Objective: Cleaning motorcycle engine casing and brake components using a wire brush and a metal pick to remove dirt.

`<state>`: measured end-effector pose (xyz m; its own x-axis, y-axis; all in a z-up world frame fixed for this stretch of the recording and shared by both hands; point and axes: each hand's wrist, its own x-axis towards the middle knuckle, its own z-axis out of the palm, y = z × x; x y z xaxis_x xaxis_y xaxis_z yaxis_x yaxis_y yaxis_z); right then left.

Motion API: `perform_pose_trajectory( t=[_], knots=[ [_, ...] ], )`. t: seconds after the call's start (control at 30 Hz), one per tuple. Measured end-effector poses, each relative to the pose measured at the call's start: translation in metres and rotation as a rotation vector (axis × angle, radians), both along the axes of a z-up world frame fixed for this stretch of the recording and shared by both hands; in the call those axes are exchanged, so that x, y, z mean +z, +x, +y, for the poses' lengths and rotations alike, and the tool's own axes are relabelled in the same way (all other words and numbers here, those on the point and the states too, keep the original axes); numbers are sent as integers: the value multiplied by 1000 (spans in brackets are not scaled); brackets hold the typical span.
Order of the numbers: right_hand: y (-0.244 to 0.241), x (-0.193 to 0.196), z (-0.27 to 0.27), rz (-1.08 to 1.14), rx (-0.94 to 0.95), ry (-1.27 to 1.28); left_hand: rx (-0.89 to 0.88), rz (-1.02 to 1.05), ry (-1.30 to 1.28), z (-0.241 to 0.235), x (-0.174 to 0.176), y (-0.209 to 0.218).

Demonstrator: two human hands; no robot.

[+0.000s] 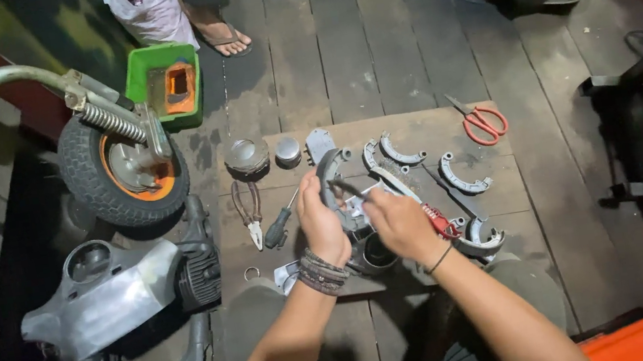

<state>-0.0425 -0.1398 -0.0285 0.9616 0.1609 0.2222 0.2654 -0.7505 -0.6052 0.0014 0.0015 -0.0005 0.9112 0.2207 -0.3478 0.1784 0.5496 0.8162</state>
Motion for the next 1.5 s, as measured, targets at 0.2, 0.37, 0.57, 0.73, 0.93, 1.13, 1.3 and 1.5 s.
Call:
perform_pose_trajectory(
  t=[0.2, 0.37, 0.57, 0.73, 0.93, 1.13, 1.3, 1.5],
  knots=[
    [11, -3, -19, -45, -153, -5, -90, -13, 28, -6, 12, -12],
    [6, -14, -7, -29, -23, -72, -10, -78, 17, 1, -1, 0],
    [22, -12, -21, -124, -147, -89, -114, -9, -126, -3, 12, 1],
    [6, -5, -11, -81, -77, -80, -78, -65, -171, 6, 1, 2],
    [13, 7, -42, -236, -238, -151, -247, -110, -268, 11, 5, 3],
    [2, 32, -37, -260, -349, 248, -205, -81, -250, 18, 13, 3],
    [0, 7, -34, -170, -279, 269, -189, -72, -214, 5, 2, -2],
    [-3, 26, -19, -149, -209, 295, -185, -52, -176, 5, 14, -3]
  ],
)
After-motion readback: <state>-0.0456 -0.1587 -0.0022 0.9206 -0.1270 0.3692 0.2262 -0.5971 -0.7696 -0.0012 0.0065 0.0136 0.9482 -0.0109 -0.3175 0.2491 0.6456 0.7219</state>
